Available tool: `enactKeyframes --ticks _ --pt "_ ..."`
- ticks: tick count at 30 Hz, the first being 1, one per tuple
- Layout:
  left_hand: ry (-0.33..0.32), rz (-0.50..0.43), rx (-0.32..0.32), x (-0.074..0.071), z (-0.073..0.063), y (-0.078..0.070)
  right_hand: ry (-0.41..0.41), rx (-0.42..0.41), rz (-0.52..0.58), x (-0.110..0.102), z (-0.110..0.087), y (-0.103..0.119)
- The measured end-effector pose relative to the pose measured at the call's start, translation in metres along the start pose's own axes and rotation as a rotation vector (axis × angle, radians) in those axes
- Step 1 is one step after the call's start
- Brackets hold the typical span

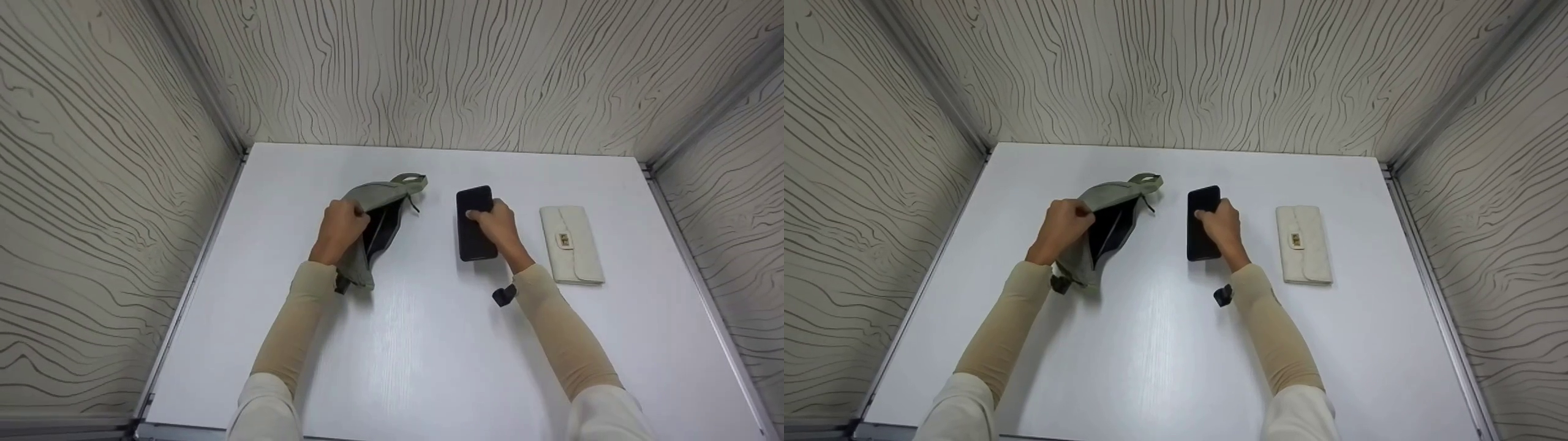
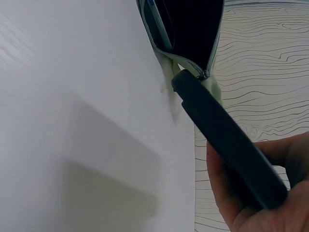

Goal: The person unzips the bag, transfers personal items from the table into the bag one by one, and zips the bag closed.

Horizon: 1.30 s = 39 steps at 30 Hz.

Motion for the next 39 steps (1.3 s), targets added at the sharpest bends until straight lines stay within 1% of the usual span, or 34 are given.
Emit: enactKeyframes --ticks 16,26,34,39 --pt "-0.014 -0.025 -0.002 -0.001 0.001 0.0 0.019 0.003 0.022 0.006 -0.002 0.006" --pt "0.0 -0.011 0.001 -0.002 0.0 -0.001 0.026 -0.006 0.018 0.01 -0.005 0.01" --pt "0.0 -0.02 -0.016 -0.001 0.0 0.001 0.034 -0.004 0.035 0.016 -0.007 0.013" --pt "-0.007 -0.017 -0.01 -0.001 0.0 0.0 0.031 -0.004 0.044 0.018 -0.007 0.015"
Point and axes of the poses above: each hand's wrist, its own z-axis towards the middle knuckle, its own x-axis out of the palm, y = z × x, the point moved 6 cm from there along z, towards the middle knuckle, and after that the axes turned 9 degrees about x, right-handed, at the moved point
